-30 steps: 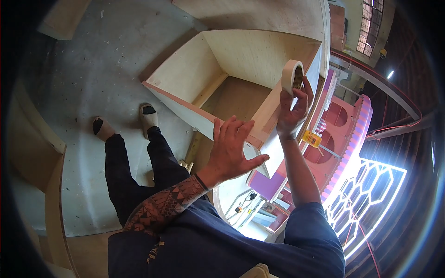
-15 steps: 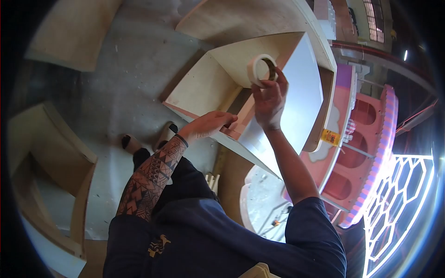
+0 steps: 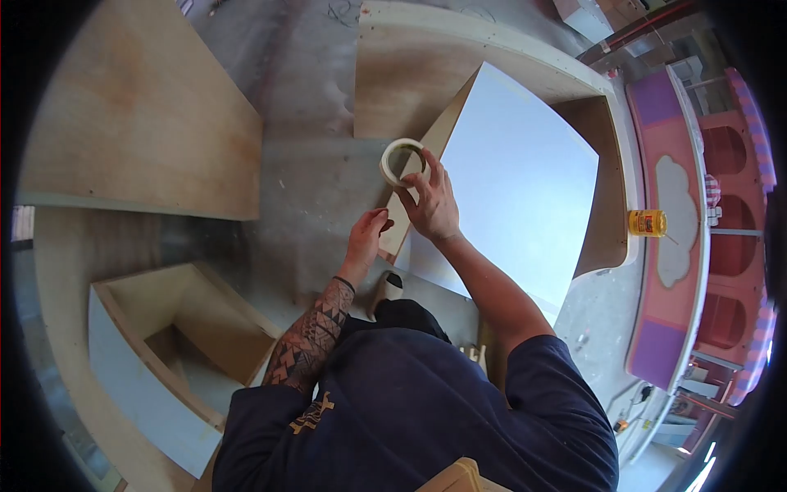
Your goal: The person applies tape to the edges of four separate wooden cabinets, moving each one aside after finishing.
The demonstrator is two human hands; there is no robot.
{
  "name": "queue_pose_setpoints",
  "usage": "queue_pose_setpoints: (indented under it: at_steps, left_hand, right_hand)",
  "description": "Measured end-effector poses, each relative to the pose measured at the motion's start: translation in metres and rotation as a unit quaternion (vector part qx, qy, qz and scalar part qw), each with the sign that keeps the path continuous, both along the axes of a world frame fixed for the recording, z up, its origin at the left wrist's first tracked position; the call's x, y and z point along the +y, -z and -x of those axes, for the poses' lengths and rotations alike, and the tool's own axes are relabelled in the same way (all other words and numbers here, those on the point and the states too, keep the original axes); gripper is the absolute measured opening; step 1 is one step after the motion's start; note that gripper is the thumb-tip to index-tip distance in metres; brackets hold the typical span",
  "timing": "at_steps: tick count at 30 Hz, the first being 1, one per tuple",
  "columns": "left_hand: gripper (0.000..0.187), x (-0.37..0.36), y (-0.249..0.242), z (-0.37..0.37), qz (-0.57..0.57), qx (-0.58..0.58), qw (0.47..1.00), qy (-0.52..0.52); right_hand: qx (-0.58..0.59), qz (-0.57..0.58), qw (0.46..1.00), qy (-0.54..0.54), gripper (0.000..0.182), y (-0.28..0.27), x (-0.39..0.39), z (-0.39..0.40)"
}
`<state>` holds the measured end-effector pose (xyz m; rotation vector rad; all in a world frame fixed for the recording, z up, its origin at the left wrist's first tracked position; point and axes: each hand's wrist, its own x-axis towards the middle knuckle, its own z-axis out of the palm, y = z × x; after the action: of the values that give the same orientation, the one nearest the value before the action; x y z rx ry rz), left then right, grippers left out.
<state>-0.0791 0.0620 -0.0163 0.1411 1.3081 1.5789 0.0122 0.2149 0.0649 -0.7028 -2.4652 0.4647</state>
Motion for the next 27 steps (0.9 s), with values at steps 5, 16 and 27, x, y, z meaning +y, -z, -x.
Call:
queue_pose_setpoints:
  at_steps: [5, 16, 27]
  left_hand:
    - [0.041, 0.003, -0.040, 0.026, -0.018, 0.249, 0.967, 0.044]
    - [0.070, -0.033, -0.127, 0.094, -0.207, 0.615, 0.751, 0.123]
    - [0.073, -0.095, -0.169, 0.136, -0.288, 0.283, 0.892, 0.201]
  right_hand:
    - [0.078, 0.059, 0.995, -0.001, 0.029, -0.004, 0.004, -0.005]
    - [0.355, 0.585, 0.726, 0.074, 0.016, -0.080, -0.135, 0.019]
    - [0.343, 0.555, 0.758, 0.001, 0.032, -0.104, -0.200, -0.007]
